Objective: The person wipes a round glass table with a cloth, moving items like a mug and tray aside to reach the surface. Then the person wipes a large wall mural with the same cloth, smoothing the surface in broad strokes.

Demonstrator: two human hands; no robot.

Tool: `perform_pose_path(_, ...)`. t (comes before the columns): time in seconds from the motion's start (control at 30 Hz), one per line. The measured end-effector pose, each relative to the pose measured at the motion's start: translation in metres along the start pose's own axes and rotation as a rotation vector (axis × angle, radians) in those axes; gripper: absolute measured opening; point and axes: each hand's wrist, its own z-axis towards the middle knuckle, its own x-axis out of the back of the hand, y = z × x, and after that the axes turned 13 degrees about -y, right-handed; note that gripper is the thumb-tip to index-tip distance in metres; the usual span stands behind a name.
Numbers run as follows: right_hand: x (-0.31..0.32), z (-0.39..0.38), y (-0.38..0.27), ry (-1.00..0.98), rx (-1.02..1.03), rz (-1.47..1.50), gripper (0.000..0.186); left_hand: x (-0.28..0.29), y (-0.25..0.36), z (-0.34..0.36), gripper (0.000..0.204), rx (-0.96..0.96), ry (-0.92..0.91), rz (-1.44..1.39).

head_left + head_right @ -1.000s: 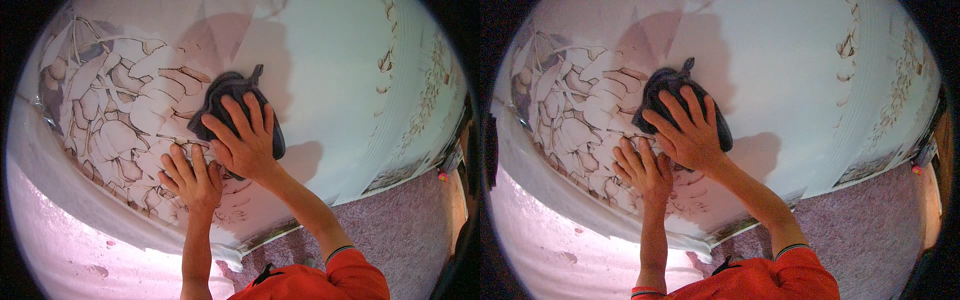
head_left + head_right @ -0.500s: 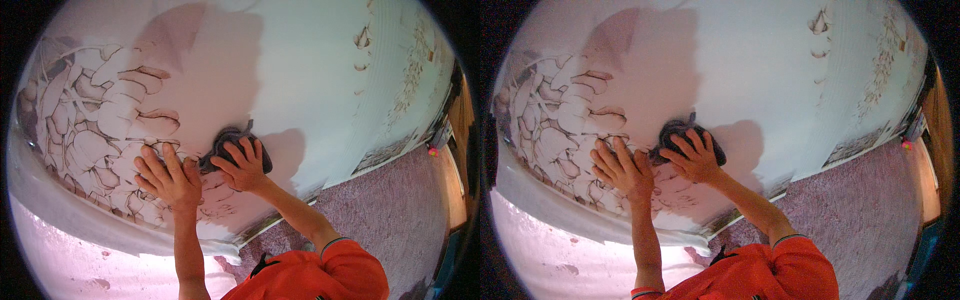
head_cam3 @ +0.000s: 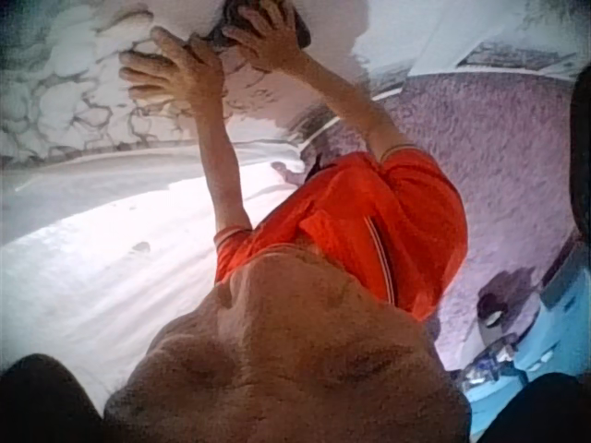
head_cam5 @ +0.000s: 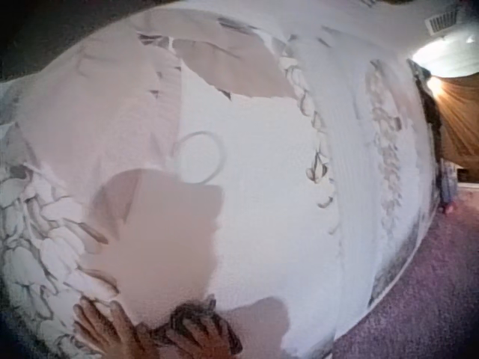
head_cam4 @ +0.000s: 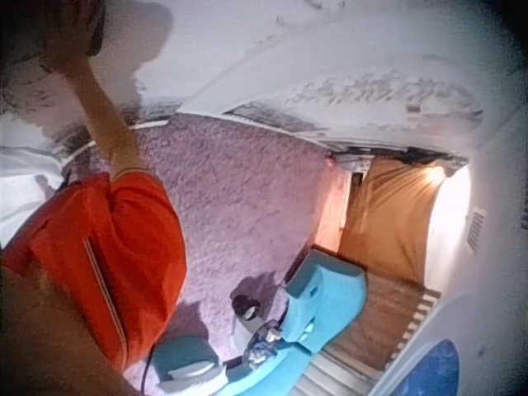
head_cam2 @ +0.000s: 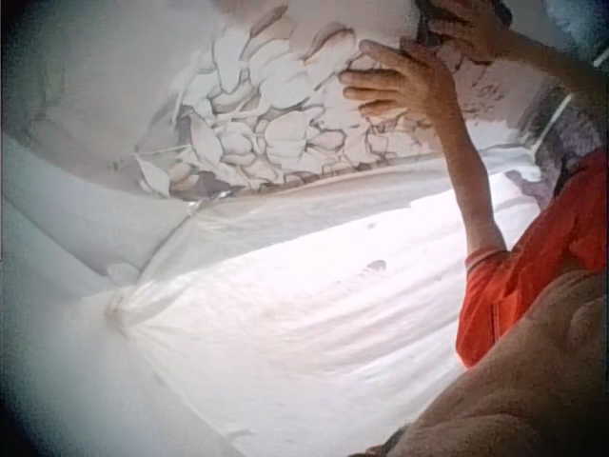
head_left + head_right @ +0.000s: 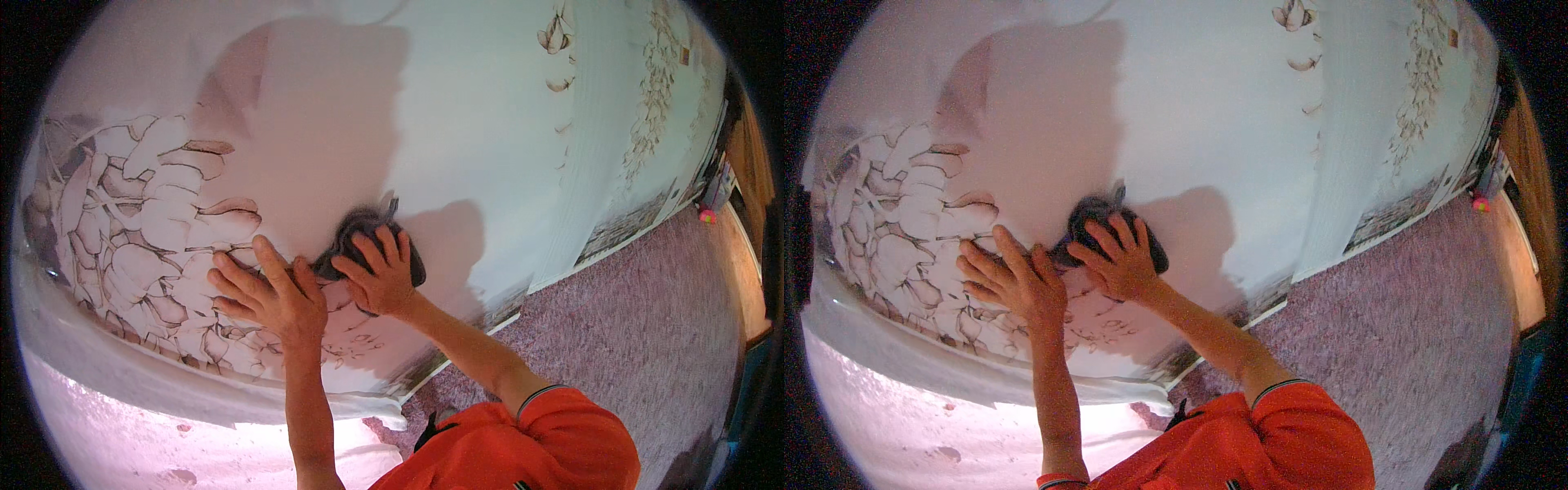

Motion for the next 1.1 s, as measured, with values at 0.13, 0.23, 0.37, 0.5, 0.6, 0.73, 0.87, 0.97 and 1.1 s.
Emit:
perform_pose_path(0.13, -0.012, -0.023, -0.005, -0.028, -0.017, -0.032, 0.035, -0.009, 0.006, 0.0, 0.059, -0.018, 0.021, -0.047)
perform_pose_path(0.23, -0.007, -0.02, 0.002, 0.006, -0.019, -0.014, 0.036, -0.012, 0.001, -0.005, 0.061, -0.04, 0.019, -0.045)
perform_pose_path(0.37, 0.008, 0.001, 0.025, 0.092, -0.132, 0.044, 0.039, -0.012, -0.001, -0.007, 0.06, -0.059, 0.028, -0.063)
perform_pose_path(0.5, 0.004, -0.005, 0.018, 0.128, -0.25, 0.057, 0.04, -0.013, 0.001, -0.006, 0.06, -0.055, 0.023, -0.059)
perform_pose_path(0.6, -0.02, -0.03, -0.001, 0.13, -0.281, 0.061, 0.043, -0.01, 0.004, -0.002, 0.056, -0.074, 0.037, -0.032)
perform_pose_path(0.73, -0.033, -0.041, -0.018, 0.157, -0.304, 0.057, 0.045, -0.014, 0.001, -0.004, 0.059, -0.059, 0.038, -0.075)
perform_pose_path(0.87, -0.021, -0.028, 0.0, 0.211, -0.359, 0.056, 0.046, -0.011, 0.001, -0.004, 0.056, -0.08, 0.05, -0.085)
perform_pose_path(0.97, -0.015, -0.023, 0.011, 0.282, -0.43, 0.037, 0.047, -0.012, 0.001, -0.005, 0.055, -0.073, 0.061, -0.092)
perform_pose_path(1.1, -0.025, -0.027, -0.009, 0.311, -0.613, 0.012, 0.05, -0.02, -0.001, -0.009, 0.053, -0.092, 0.037, -0.118)
